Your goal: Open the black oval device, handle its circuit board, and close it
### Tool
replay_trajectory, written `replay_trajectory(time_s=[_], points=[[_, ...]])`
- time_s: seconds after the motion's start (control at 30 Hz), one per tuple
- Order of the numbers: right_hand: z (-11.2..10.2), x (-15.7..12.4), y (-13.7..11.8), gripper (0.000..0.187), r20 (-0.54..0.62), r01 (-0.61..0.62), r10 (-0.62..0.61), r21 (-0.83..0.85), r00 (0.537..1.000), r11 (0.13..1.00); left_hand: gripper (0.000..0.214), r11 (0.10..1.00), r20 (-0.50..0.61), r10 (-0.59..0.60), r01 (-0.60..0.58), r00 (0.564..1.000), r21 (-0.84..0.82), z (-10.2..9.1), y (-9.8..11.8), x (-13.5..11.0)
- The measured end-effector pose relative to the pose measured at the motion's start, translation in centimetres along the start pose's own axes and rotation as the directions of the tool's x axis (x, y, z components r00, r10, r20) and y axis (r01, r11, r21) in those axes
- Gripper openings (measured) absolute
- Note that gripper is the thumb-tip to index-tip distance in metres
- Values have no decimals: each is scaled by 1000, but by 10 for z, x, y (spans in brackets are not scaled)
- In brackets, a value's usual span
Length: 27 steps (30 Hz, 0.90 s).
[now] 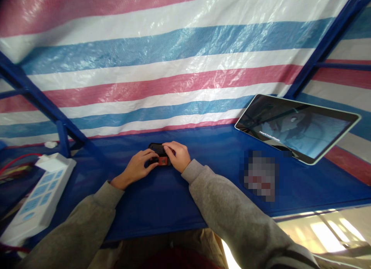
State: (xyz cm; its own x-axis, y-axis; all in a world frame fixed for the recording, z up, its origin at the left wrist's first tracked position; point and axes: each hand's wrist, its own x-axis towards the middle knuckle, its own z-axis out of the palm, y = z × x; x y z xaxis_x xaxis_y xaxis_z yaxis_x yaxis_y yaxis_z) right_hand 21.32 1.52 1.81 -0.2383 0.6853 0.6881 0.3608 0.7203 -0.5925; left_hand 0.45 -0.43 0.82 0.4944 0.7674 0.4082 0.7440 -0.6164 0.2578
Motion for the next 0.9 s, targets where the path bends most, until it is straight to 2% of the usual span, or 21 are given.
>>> replay_trajectory(time_s=[0.17, 0.3, 0.47, 0.6, 0.73, 0.9], points=[[0, 1, -1, 25, 3, 6, -6, -1, 1000, 1000, 19, 1000, -30, -14, 14, 999, 11, -2, 0, 0], [0, 1, -1, 25, 8, 5, -5, 2, 1000, 1000, 16, 999, -8, -28, 28, 1000, 32, -3, 0, 1], [0, 1, 0, 26, 13, 12, -12, 4, 1000, 1000, 19, 998, -58, -42, 44, 997, 36, -2, -2, 1], [0, 0, 0, 26, 15, 7, -7, 3, 1000, 1000, 18, 997, -27, -57, 58, 998, 43, -2, -4, 0], [0, 0, 0, 26, 12, 4, -4, 4, 1000, 1000, 19, 998, -66, -58, 60, 996, 37, -2, -5, 0], [1, 0, 1, 25, 7, 14, -14, 2, 1000, 1000, 18, 997, -14, -68, 69, 998, 39, -4, -3, 0]])
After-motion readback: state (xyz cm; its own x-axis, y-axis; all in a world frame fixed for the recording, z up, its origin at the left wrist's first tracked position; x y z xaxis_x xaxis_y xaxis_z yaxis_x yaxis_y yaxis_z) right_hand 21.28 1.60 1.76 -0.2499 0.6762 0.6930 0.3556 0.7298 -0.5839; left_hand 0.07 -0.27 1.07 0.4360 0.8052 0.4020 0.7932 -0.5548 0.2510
